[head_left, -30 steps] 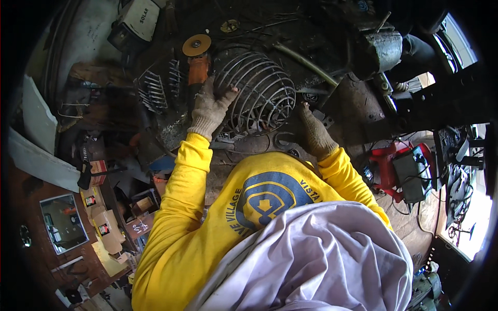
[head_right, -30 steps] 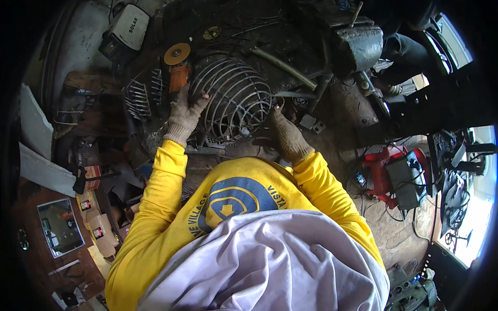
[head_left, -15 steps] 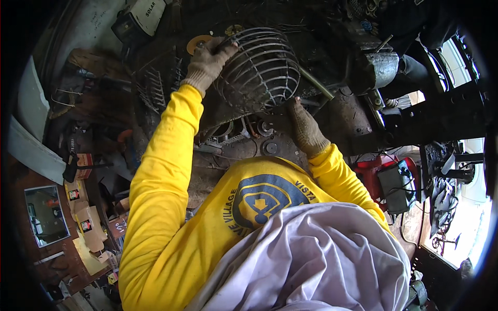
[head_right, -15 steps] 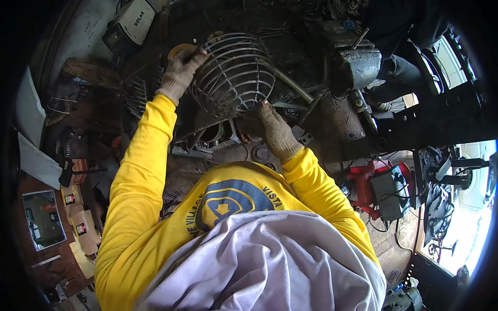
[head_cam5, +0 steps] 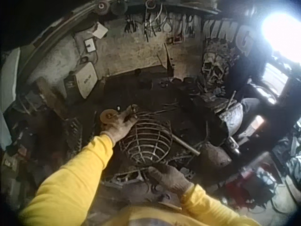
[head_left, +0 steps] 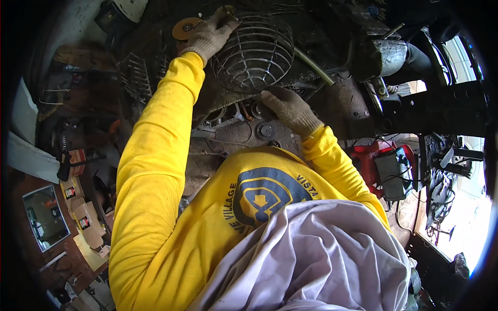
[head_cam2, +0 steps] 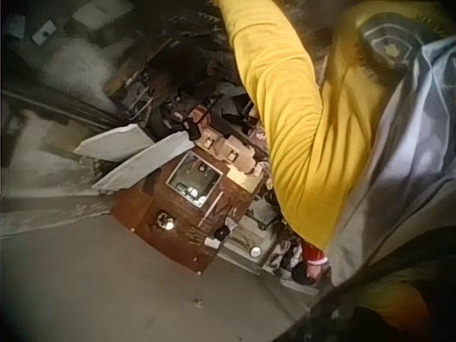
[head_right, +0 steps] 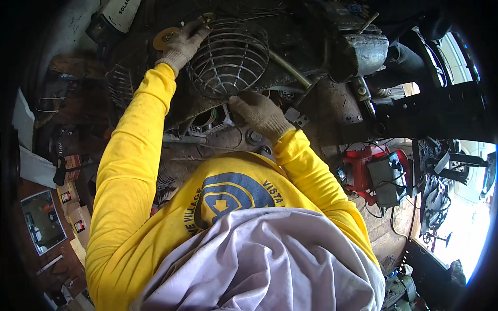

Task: The person uses an angle grinder to cut through sections of a metal fan grille, then uses a hammer to shape the metal wires while holding the grille on a workbench.

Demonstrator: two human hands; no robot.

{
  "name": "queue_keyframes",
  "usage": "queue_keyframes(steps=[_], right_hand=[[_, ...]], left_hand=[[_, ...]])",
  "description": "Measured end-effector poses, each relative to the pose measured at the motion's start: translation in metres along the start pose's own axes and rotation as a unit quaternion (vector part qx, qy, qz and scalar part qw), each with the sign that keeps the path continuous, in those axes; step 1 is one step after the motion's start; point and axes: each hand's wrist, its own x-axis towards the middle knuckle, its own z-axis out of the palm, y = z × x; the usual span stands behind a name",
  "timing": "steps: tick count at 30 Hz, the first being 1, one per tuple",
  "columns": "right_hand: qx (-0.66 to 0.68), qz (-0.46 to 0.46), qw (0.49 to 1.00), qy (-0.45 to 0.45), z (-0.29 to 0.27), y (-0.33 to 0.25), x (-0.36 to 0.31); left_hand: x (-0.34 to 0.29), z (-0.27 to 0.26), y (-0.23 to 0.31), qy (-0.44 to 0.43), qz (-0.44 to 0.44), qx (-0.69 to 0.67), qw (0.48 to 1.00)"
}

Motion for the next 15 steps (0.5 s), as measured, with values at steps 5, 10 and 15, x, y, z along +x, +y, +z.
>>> queue_keyframes(steps=[5,10,15], right_hand=[[0.056,0.008,0.998,0.027,-0.012,0.028,-0.017],[0.074,0.097,0.989,0.084,-0.032,0.108,-0.039],[0.083,0.163,0.981,0.066,-0.041,0.165,-0.045]], left_hand=[[-0.048,-0.012,-0.007,0.200,0.167,-0.055,0.964],[-0.166,-0.030,-0.031,0.180,0.048,-0.075,0.980],[-0.211,-0.024,-0.051,0.222,0.162,0.094,0.957]])
